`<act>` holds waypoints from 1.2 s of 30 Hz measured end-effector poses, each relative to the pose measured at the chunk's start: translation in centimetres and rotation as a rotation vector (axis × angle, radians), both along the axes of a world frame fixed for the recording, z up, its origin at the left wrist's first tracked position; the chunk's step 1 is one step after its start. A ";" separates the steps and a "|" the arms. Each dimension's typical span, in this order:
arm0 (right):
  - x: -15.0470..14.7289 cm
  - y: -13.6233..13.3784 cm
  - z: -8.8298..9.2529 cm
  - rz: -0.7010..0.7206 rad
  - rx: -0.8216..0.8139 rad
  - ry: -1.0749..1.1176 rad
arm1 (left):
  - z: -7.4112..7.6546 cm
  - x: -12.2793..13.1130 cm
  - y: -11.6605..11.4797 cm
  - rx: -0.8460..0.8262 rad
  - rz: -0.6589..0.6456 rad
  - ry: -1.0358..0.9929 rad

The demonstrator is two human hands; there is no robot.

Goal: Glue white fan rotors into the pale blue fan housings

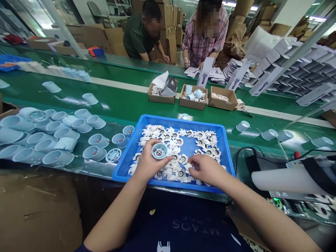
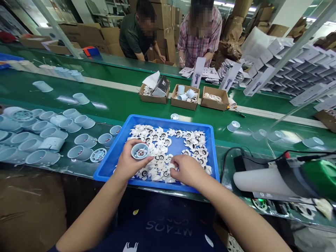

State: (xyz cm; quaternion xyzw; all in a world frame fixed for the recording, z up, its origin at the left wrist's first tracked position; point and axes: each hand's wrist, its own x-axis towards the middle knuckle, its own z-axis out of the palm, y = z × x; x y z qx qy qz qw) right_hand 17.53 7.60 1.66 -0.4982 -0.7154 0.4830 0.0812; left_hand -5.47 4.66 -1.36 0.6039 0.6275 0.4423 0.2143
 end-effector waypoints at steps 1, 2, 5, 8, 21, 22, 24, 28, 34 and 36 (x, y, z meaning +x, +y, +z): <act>1.0 -0.6 0.4 -0.026 -0.074 0.161 | 0.1 0.2 -0.4 0.043 -0.019 -0.051; 1.9 -1.2 0.7 -0.057 -0.156 0.318 | 0.2 0.6 -0.9 0.080 -0.063 -0.078; 3.7 -3.3 0.5 -0.194 -0.376 0.704 | 1.2 2.1 -2.5 0.104 -0.286 0.014; 4.3 -4.6 -0.7 -0.316 -0.527 0.941 | 2.2 3.8 -3.7 0.074 -0.535 0.163; 4.8 -5.2 -2.6 -0.377 -0.796 1.188 | 2.9 5.6 -4.3 0.057 -0.574 0.275; 4.7 -5.2 -2.7 -0.374 -0.804 1.186 | 3.0 5.6 -4.3 0.054 -0.567 0.287; 4.6 -5.2 -2.9 -0.371 -0.817 1.177 | 3.1 5.6 -4.2 0.055 -0.565 0.315; 4.5 -5.3 -2.5 -0.357 -0.805 1.149 | 3.3 5.8 -3.9 0.097 -0.594 0.359; 4.5 -5.7 -1.7 -0.365 -0.657 1.104 | 2.8 6.1 -4.0 0.109 -0.610 0.393; 4.6 -6.0 -1.2 -0.350 -0.551 1.071 | 2.7 6.2 -4.1 0.115 -0.607 0.405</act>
